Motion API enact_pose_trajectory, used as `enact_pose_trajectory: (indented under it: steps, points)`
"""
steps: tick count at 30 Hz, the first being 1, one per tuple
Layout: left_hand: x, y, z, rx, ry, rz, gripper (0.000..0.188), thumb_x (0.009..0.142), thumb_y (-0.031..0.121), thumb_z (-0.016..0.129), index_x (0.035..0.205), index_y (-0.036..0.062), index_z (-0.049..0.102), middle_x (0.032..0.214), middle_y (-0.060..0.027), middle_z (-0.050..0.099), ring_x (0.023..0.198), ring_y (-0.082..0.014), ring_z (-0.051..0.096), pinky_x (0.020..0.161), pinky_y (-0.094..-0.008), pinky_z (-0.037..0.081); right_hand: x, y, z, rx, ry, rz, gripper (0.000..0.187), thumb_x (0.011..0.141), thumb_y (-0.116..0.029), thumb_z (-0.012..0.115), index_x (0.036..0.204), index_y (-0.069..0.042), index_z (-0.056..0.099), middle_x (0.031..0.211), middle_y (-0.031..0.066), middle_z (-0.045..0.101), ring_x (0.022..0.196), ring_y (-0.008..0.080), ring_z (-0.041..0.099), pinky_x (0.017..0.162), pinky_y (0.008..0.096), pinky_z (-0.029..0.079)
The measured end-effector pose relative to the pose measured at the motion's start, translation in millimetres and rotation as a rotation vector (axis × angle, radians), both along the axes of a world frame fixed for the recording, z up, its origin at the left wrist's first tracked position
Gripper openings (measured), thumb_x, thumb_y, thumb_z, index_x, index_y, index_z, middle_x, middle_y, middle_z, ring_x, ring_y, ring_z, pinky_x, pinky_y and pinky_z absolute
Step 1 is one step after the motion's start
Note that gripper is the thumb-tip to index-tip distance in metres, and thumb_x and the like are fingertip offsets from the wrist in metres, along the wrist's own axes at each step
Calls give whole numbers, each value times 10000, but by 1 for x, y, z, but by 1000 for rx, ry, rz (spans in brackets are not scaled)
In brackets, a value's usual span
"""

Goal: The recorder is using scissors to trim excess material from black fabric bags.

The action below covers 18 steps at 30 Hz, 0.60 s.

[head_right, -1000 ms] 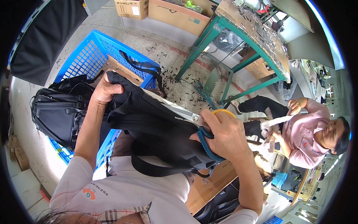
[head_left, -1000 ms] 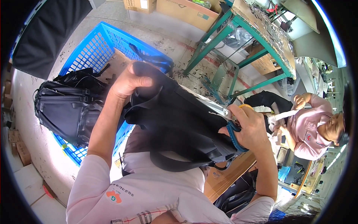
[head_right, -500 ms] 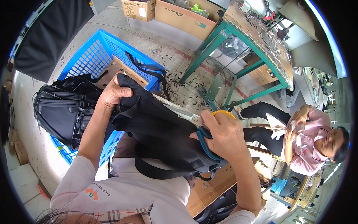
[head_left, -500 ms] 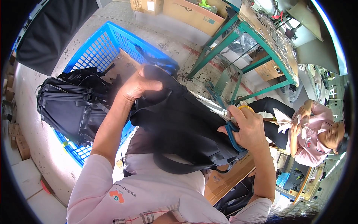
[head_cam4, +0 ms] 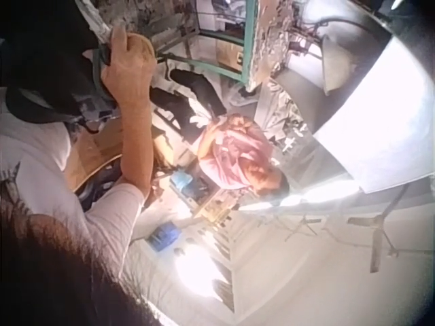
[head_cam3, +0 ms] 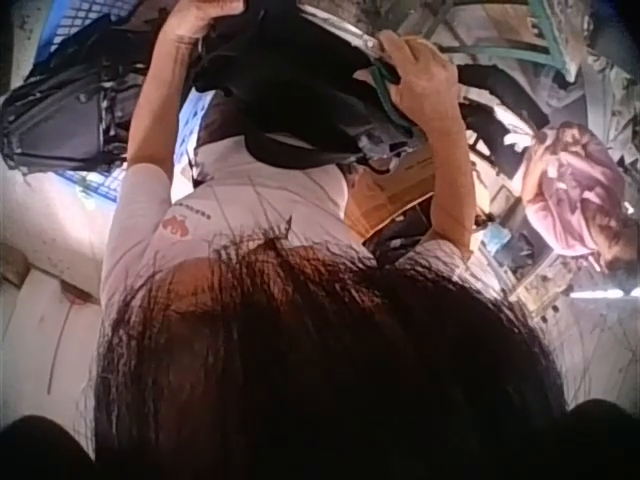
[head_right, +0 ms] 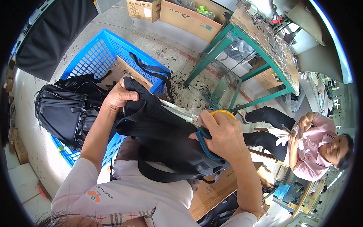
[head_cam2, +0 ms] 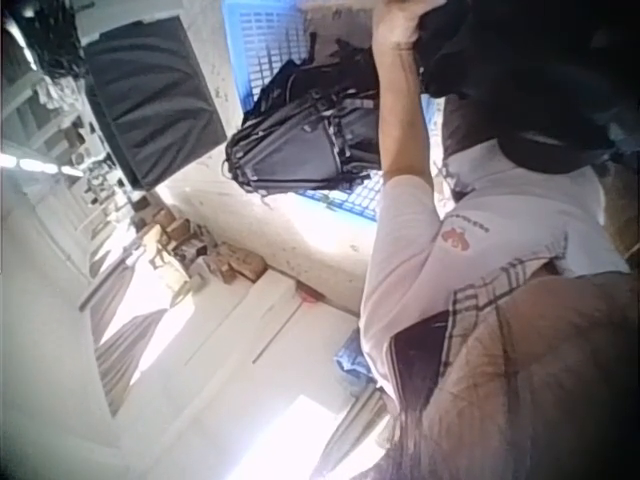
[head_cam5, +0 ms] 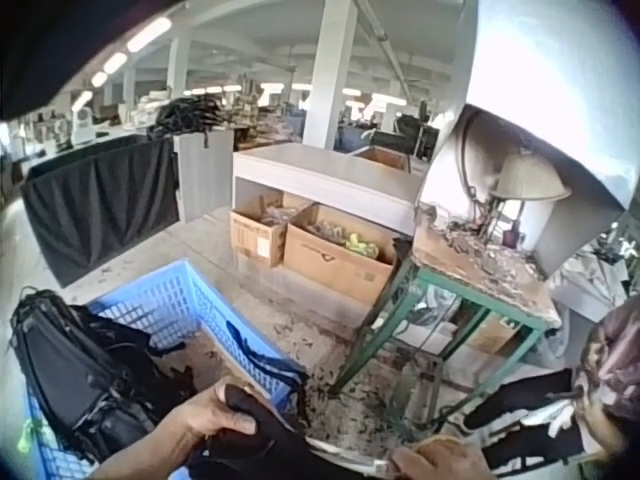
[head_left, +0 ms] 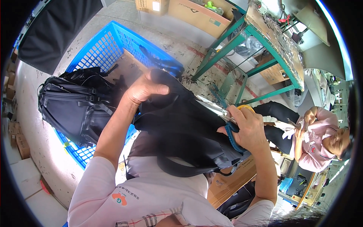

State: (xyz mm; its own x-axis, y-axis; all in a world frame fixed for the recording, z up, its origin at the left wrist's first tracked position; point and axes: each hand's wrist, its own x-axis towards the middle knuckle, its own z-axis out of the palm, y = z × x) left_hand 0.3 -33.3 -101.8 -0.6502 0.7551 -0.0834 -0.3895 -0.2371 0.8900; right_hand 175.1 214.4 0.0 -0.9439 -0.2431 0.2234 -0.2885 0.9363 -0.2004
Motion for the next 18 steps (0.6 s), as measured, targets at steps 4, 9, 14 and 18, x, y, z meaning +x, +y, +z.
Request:
enact_pose_trajectory:
  steps: [4, 9, 14, 18]
  points:
    - [2, 4, 4, 43, 8, 10, 506, 588, 122, 809, 1035, 12, 598, 952, -46, 623, 879, -144, 563, 837, -251, 426, -7, -5, 0, -36, 47, 16, 519, 634, -413, 729, 968, -60, 546, 635, 72, 500, 558, 267, 536, 515, 355, 447]
    - [-2, 5, 4, -10, 17, -52, 576, 585, 151, 815, 1082, 0, 568, 968, -44, 611, 913, -157, 546, 866, -263, 407, -6, -4, -8, 20, 77, 21, 499, 654, -413, 714, 953, -53, 541, 635, 71, 518, 572, 258, 548, 495, 337, 445]
    - [2, 7, 7, -38, 76, -5, 570, 614, 162, 799, 1102, 2, 552, 974, -40, 604, 924, -154, 534, 876, -266, 395, -7, -2, -8, -9, 73, 33, 497, 636, -371, 741, 958, -49, 542, 637, 70, 528, 549, 242, 541, 490, 325, 444]
    - [10, 9, 14, -80, 184, 5, 306, 667, 78, 740, 947, 25, 626, 862, 1, 623, 813, -95, 545, 773, -241, 438, -6, 1, 1, -321, -24, -100, 527, 586, -268, 797, 982, -31, 542, 617, 61, 497, 511, 222, 501, 477, 311, 424]
